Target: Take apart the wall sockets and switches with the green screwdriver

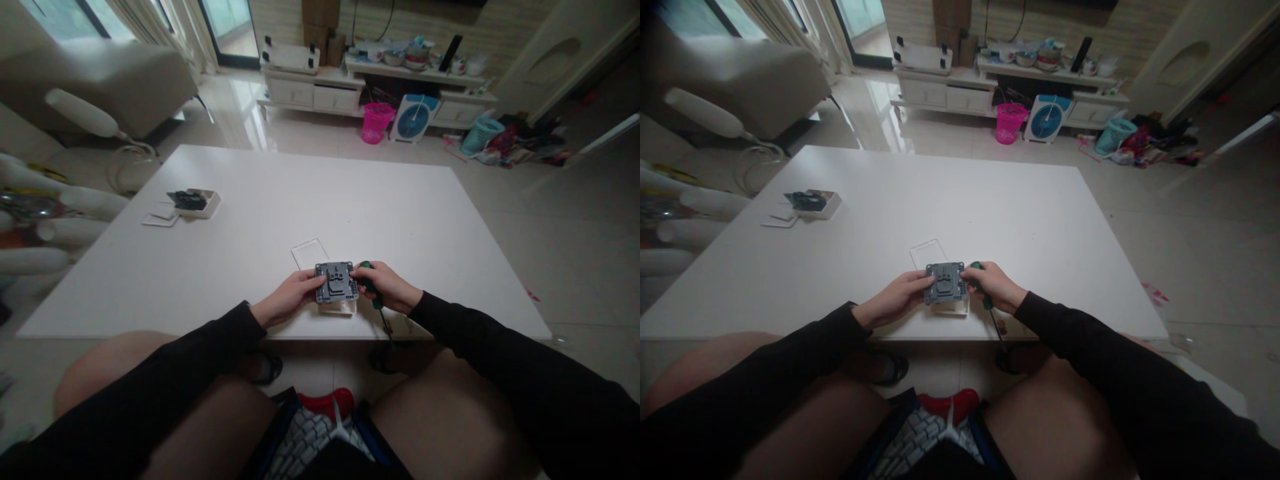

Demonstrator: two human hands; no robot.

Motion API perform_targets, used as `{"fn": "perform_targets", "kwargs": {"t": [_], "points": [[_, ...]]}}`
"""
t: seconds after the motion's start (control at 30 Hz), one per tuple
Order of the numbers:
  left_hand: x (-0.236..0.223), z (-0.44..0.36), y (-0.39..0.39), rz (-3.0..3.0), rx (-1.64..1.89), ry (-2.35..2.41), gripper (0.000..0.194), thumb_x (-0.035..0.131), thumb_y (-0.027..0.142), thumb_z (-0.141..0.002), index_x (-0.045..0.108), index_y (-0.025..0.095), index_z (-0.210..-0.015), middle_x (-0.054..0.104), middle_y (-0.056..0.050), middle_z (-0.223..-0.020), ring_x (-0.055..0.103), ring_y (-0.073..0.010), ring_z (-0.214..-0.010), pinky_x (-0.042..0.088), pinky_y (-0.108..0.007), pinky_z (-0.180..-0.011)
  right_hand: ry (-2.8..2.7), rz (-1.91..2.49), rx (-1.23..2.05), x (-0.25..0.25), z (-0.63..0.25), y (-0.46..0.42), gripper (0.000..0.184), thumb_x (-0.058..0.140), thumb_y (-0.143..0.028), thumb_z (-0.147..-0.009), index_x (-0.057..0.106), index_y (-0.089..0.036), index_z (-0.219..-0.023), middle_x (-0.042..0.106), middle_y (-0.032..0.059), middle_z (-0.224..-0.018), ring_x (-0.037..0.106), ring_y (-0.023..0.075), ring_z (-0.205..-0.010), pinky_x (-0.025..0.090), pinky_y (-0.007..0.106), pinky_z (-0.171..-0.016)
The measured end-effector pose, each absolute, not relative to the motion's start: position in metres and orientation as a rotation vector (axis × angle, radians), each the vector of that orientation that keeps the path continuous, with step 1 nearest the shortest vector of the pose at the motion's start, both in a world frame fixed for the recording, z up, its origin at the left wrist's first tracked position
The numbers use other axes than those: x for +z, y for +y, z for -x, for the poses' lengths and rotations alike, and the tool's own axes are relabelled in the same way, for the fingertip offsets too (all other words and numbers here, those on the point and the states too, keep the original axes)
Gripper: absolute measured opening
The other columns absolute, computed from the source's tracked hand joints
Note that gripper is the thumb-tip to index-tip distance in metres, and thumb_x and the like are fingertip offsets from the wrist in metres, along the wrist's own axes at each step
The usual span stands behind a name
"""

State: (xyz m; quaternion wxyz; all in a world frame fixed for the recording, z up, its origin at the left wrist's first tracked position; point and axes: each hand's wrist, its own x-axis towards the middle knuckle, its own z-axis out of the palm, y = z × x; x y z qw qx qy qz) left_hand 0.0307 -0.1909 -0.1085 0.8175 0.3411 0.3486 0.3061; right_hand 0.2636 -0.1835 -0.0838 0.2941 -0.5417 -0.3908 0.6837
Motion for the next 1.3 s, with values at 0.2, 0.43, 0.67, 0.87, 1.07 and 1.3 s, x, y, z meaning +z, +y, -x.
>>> {"fn": "perform_targets", "kwargs": {"t": [0.2,0.43,0.67,0.87,1.07,1.3], "points": [[-0.109,-0.027,-0.187,-0.643,0.715,0.763,0.028,0.069,0.034,-0.095,0.076,0.008,-0.103,0.077,-0.017,-0.106,0.071,-0.0215,-0.091,0.055,-0.035,-0.086,-0.933,1.397,1.796,-0.082,-0.265,-0.182,0.022,0.077,-0.031,-0.069,0.059,-0.018,-0.069,0.053,-0.0034,-0.052,0.041,0.007,-0.044,0.023,0.017,-0.036],[-0.105,-0.025,-0.186,-0.736,0.68,0.716,0.018,0.077,0.023,-0.088,0.076,0.011,-0.101,0.075,-0.011,-0.099,0.066,-0.0161,-0.086,0.05,-0.031,-0.085,-0.874,1.363,1.801,-0.074,-0.264,-0.182,0.025,0.079,-0.032,-0.066,0.058,-0.019,-0.068,0.05,-0.0054,-0.051,0.04,0.0065,-0.044,0.022,0.017,-0.036],[-0.111,-0.023,-0.181,-0.803,0.718,0.72,0.024,0.085,0.029,-0.082,0.074,0.012,-0.094,0.071,-0.006,-0.089,0.062,-0.014,-0.079,0.047,-0.029,-0.081,-0.863,1.316,1.82,-0.071,-0.265,-0.182,0.026,0.081,-0.032,-0.065,0.059,-0.019,-0.072,0.05,-0.0059,-0.051,0.04,0.0068,-0.046,0.021,0.018,-0.037],[-0.111,-0.021,-0.178,-0.829,0.72,0.721,0.02,0.083,0.027,-0.084,0.074,0.012,-0.094,0.07,-0.005,-0.088,0.061,-0.014,-0.08,0.046,-0.031,-0.084,-0.857,1.279,1.849,-0.07,-0.265,-0.182,0.028,0.082,-0.032,-0.065,0.06,-0.019,-0.073,0.05,-0.0059,-0.051,0.039,0.0066,-0.045,0.02,0.018,-0.038],[-0.109,-0.022,-0.178,-0.802,0.725,0.736,0.018,0.079,0.026,-0.088,0.075,0.01,-0.096,0.072,-0.007,-0.091,0.06,-0.0133,-0.079,0.046,-0.03,-0.083,-0.891,1.273,1.76,-0.068,-0.264,-0.182,0.03,0.085,-0.032,-0.064,0.059,-0.019,-0.073,0.05,-0.0064,-0.051,0.039,0.0066,-0.044,0.02,0.018,-0.038],[-0.108,-0.023,-0.178,-0.747,0.808,0.755,0.015,0.08,0.022,-0.087,0.076,0.012,-0.096,0.072,-0.006,-0.091,0.063,-0.014,-0.082,0.048,-0.03,-0.086,-0.895,1.247,1.814,-0.071,-0.262,-0.184,0.03,0.084,-0.034,-0.067,0.059,-0.019,-0.073,0.052,-0.0057,-0.051,0.037,0.0058,-0.042,0.019,0.019,-0.037]]}}
